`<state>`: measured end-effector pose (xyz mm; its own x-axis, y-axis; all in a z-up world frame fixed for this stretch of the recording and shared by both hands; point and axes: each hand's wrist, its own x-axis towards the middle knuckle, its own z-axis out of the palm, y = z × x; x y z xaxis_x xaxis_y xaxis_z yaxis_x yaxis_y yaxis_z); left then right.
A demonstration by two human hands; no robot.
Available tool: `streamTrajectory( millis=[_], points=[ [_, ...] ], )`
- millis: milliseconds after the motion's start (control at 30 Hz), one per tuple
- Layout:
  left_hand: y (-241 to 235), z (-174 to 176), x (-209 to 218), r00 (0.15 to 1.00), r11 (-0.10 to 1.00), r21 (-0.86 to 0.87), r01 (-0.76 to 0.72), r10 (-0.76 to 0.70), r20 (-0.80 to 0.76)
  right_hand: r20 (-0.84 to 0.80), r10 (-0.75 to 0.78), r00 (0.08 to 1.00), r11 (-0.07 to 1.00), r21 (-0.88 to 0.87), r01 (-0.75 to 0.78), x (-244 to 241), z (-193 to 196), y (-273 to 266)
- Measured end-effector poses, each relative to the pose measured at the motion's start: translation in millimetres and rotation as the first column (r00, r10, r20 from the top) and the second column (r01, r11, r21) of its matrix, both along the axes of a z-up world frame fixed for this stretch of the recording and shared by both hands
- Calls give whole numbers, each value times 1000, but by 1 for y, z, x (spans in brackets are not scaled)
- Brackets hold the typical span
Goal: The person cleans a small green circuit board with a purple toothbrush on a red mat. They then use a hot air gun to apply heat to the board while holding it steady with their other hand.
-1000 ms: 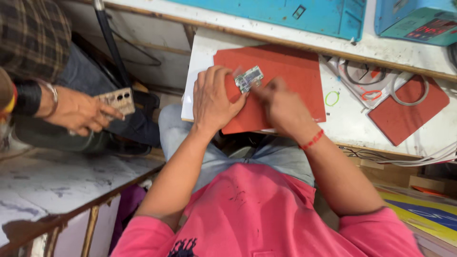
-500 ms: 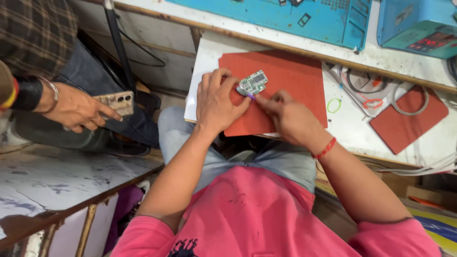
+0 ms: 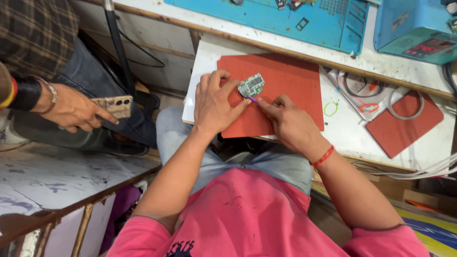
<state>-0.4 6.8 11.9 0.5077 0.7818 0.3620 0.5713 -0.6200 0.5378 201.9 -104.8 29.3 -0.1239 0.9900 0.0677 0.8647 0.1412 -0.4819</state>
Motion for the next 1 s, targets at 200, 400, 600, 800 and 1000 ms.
streamTrajectory(
  millis=[200, 400, 600, 800, 1000],
  points=[
    [0, -4, 1, 1000, 1000, -13, -5, 5, -14, 41, -62, 997, 990, -121, 67, 1, 3, 2],
    [0, -4, -1, 1000, 1000, -21, 1, -1, 5, -2, -121, 993, 992, -25, 121, 9, 4, -2],
    [-2, -5, 1, 1000, 999, -31, -15, 15, -4, 16, -275, 961, 961, 18, 275, 0, -9, 20],
    [-2, -5, 3, 999, 999, -45, -25, 26, 26, 44, -247, 968, 964, -93, 250, -4, -2, 17],
    [1, -5, 1, 999, 998, -45, -34, 34, 1, 75, -130, 989, 985, -104, 137, -7, 5, 7]
  ],
)
